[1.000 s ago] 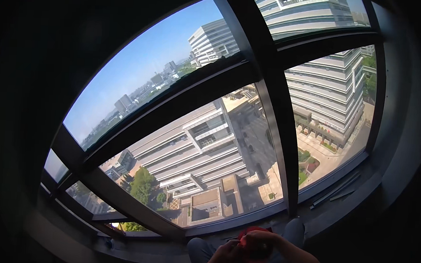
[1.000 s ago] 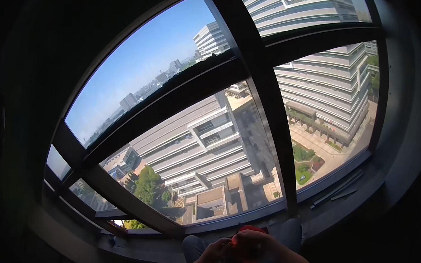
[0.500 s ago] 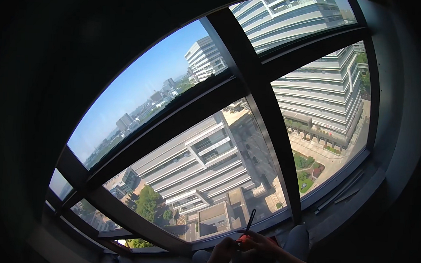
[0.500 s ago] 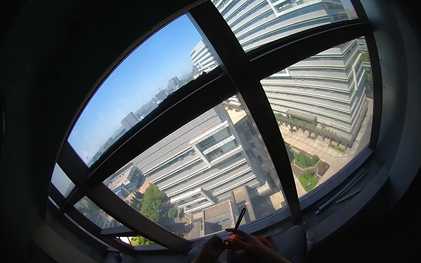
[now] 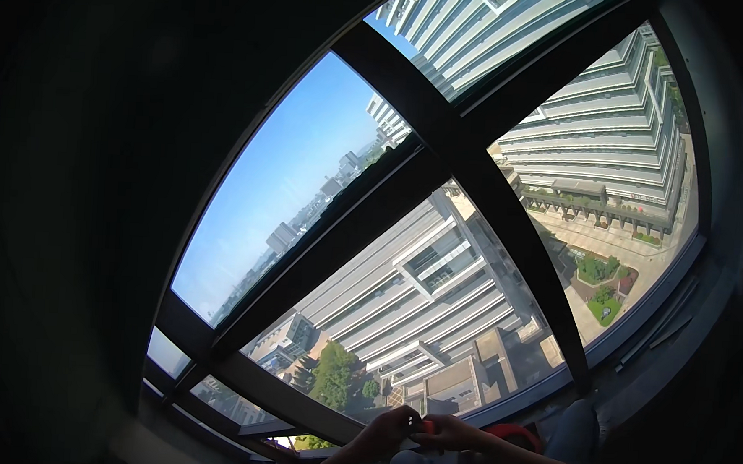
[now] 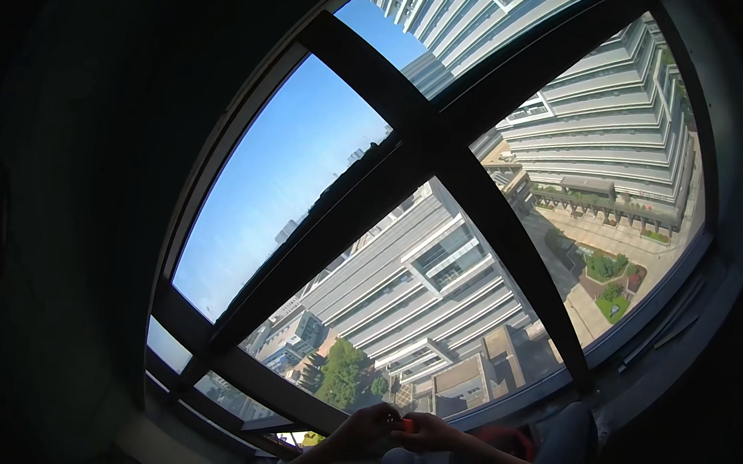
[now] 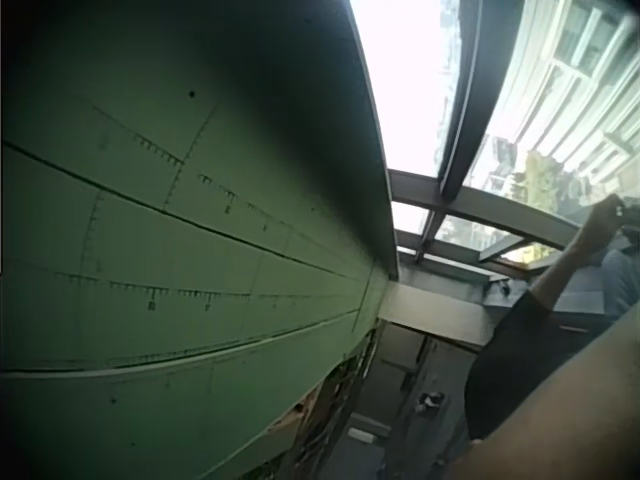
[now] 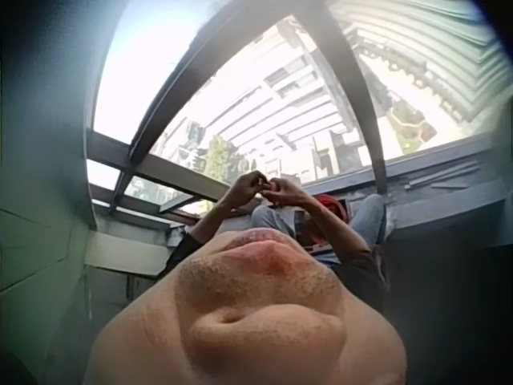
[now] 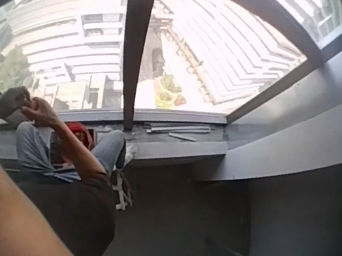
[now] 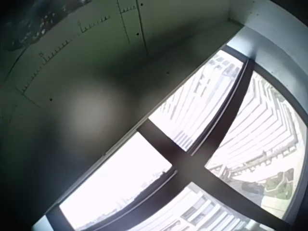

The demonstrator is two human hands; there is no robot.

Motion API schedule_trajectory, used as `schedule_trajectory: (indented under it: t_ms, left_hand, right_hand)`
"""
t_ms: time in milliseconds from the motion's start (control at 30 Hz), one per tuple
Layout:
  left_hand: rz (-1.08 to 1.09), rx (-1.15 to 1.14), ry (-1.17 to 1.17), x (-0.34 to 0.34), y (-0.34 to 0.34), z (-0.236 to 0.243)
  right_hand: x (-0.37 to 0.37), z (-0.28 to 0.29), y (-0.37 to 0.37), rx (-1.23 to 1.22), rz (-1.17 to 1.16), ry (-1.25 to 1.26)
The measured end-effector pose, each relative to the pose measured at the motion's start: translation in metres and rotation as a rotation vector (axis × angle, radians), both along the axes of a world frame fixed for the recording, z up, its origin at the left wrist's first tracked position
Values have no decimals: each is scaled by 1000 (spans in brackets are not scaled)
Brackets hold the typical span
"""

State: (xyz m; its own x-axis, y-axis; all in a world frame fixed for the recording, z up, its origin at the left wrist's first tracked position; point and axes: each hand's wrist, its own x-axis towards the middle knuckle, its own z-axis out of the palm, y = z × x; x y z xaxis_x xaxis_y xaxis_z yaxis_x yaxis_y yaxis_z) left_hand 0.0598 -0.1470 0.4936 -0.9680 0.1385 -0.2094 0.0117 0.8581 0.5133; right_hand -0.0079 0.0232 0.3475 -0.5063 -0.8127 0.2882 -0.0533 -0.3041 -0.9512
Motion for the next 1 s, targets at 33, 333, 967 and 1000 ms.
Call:
schedule_trajectory:
  t_ms: [33,333,967,1000]
  left_hand:
    - [-16,13,-19,3,5,2]
    - [-34,-167,-270,2,26,35]
    - [29,-412,-11,-19,15,163]
    - [53,-442,25,-20,19,181]
  right_hand:
    - [0,0,-1,10,40,-73]
    - [-4,-4,-16,233,305,-264]
    - [-41,-82,2,384,-58,120]
    - [-44,-82,1,351,-44,72]
